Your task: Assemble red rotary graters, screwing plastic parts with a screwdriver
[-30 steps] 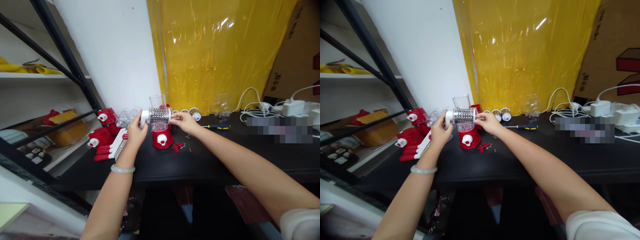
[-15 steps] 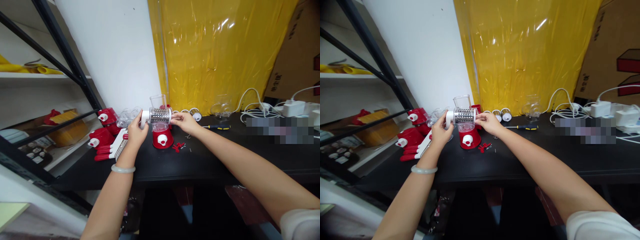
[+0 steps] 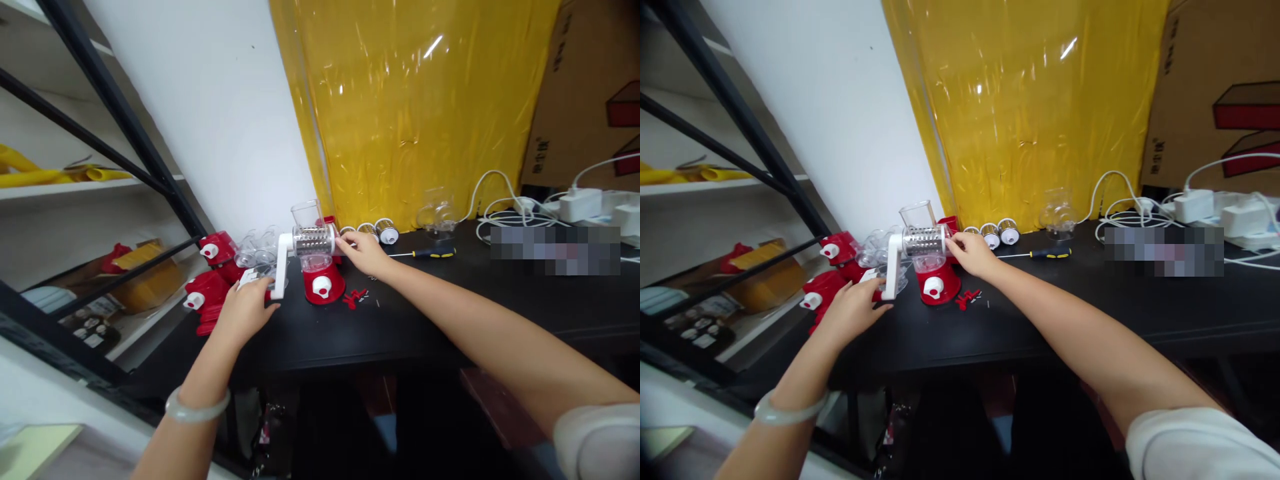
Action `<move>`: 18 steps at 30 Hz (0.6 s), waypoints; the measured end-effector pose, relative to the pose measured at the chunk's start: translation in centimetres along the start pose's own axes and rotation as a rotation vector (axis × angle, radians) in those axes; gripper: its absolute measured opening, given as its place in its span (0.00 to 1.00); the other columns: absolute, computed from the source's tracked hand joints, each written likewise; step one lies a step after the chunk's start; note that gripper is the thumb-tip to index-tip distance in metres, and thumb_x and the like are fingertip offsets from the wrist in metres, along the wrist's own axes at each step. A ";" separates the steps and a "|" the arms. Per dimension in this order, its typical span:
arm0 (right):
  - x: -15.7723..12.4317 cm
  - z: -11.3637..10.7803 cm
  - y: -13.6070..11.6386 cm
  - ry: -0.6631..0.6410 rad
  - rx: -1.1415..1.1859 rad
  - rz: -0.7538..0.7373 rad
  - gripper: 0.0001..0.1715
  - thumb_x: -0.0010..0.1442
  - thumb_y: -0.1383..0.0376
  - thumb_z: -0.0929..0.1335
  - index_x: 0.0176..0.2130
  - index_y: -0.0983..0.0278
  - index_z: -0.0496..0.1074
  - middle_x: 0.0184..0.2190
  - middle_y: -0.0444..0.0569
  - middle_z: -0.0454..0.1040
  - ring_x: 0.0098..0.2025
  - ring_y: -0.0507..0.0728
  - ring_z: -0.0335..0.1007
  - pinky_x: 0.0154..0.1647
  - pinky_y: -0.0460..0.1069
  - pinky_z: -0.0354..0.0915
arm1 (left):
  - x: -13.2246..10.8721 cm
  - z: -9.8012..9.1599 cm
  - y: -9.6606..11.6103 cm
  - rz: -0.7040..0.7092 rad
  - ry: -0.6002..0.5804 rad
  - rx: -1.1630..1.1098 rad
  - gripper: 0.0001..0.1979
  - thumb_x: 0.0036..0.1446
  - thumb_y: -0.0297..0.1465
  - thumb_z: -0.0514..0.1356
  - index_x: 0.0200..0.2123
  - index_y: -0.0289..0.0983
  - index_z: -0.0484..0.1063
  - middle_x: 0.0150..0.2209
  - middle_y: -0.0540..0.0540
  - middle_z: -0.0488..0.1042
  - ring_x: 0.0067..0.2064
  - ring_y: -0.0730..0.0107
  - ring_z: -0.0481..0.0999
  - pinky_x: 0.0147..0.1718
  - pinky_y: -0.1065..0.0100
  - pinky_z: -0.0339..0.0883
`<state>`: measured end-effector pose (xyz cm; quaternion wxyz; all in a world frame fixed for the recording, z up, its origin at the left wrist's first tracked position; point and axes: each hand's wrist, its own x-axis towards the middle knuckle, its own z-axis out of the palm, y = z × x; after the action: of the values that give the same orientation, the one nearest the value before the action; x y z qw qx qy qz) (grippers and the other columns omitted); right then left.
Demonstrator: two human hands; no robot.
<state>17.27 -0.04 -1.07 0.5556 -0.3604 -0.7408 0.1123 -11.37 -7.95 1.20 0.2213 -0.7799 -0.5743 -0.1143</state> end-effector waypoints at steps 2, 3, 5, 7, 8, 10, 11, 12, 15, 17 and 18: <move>0.0 0.0 -0.1 -0.009 -0.020 -0.022 0.16 0.63 0.59 0.62 0.29 0.64 0.72 0.27 0.47 0.74 0.30 0.53 0.68 0.34 0.48 0.63 | -0.9 -1.7 0.0 0.037 -0.034 0.041 0.17 0.52 0.35 0.60 0.46 0.41 0.73 0.43 0.41 0.79 0.44 0.50 0.78 0.45 0.56 0.68; 0.1 0.0 -0.2 -0.007 -0.017 -0.030 0.15 0.63 0.60 0.62 0.30 0.64 0.71 0.28 0.47 0.74 0.31 0.53 0.68 0.34 0.48 0.64 | -1.2 -2.7 0.0 0.037 -0.033 0.061 0.17 0.52 0.34 0.58 0.46 0.43 0.73 0.42 0.42 0.79 0.42 0.51 0.78 0.41 0.58 0.69; 0.0 0.0 -0.2 0.022 0.000 -0.036 0.11 0.62 0.61 0.63 0.33 0.64 0.71 0.32 0.49 0.75 0.35 0.54 0.70 0.37 0.49 0.65 | -1.4 -4.9 -0.1 0.034 0.010 0.104 0.17 0.52 0.33 0.58 0.46 0.44 0.73 0.42 0.43 0.79 0.40 0.52 0.78 0.38 0.60 0.69; 0.0 0.1 -0.1 0.065 0.010 -0.038 0.09 0.61 0.61 0.64 0.38 0.63 0.70 0.37 0.51 0.75 0.39 0.55 0.70 0.40 0.50 0.66 | -0.8 -7.3 0.0 0.038 0.086 0.144 0.16 0.50 0.34 0.59 0.45 0.44 0.74 0.42 0.43 0.79 0.40 0.51 0.78 0.36 0.60 0.68; -0.1 0.2 0.0 0.082 0.007 -0.042 0.09 0.61 0.61 0.65 0.39 0.64 0.69 0.38 0.52 0.74 0.41 0.56 0.70 0.42 0.51 0.66 | -0.2 -8.4 0.1 0.051 0.134 0.154 0.16 0.51 0.34 0.59 0.44 0.44 0.74 0.41 0.43 0.79 0.40 0.51 0.77 0.36 0.60 0.68; -0.1 0.2 0.2 0.089 -0.006 -0.055 0.10 0.61 0.61 0.65 0.41 0.64 0.68 0.39 0.53 0.73 0.43 0.57 0.69 0.44 0.52 0.65 | 1.6 -10.2 0.3 0.067 0.221 0.166 0.14 0.51 0.33 0.59 0.43 0.42 0.74 0.40 0.43 0.78 0.40 0.52 0.76 0.38 0.60 0.68; -0.1 0.3 0.3 0.081 -0.009 -0.062 0.10 0.61 0.60 0.64 0.41 0.64 0.67 0.39 0.53 0.73 0.43 0.57 0.68 0.45 0.52 0.65 | 2.9 -10.9 0.4 0.072 0.258 0.184 0.13 0.51 0.32 0.59 0.42 0.42 0.73 0.38 0.43 0.78 0.39 0.53 0.76 0.38 0.60 0.68; -0.1 0.3 0.4 0.072 -0.012 -0.071 0.09 0.62 0.60 0.64 0.40 0.63 0.67 0.39 0.52 0.72 0.43 0.57 0.68 0.45 0.52 0.64 | 4.3 -11.5 0.4 0.080 0.289 0.215 0.12 0.52 0.32 0.59 0.41 0.41 0.73 0.37 0.43 0.77 0.39 0.54 0.75 0.39 0.60 0.68; -0.1 0.2 0.6 0.041 -0.053 -0.109 0.08 0.63 0.61 0.62 0.36 0.62 0.66 0.37 0.51 0.70 0.42 0.56 0.66 0.44 0.52 0.63 | 9.0 -12.0 0.0 0.069 0.345 0.374 0.09 0.59 0.31 0.53 0.41 0.37 0.71 0.36 0.43 0.75 0.40 0.55 0.75 0.40 0.58 0.68; 0.0 0.1 0.7 0.027 -0.099 -0.135 0.09 0.64 0.61 0.61 0.34 0.62 0.65 0.36 0.50 0.67 0.41 0.56 0.64 0.44 0.52 0.62 | 12.0 -11.6 -0.6 0.046 0.341 0.410 0.11 0.62 0.31 0.51 0.41 0.34 0.71 0.35 0.41 0.74 0.42 0.51 0.75 0.41 0.55 0.68; 0.0 0.1 0.7 0.021 -0.116 -0.143 0.10 0.64 0.61 0.61 0.33 0.62 0.65 0.36 0.50 0.67 0.40 0.56 0.64 0.44 0.52 0.61 | 13.3 -11.2 -1.0 0.054 0.333 0.410 0.13 0.63 0.31 0.48 0.42 0.33 0.70 0.37 0.41 0.74 0.44 0.50 0.75 0.42 0.54 0.68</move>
<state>17.45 0.47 -1.51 0.5481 -0.3393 -0.7641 0.0257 -7.23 -1.83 17.00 0.4691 -0.7041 -0.5201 -0.1166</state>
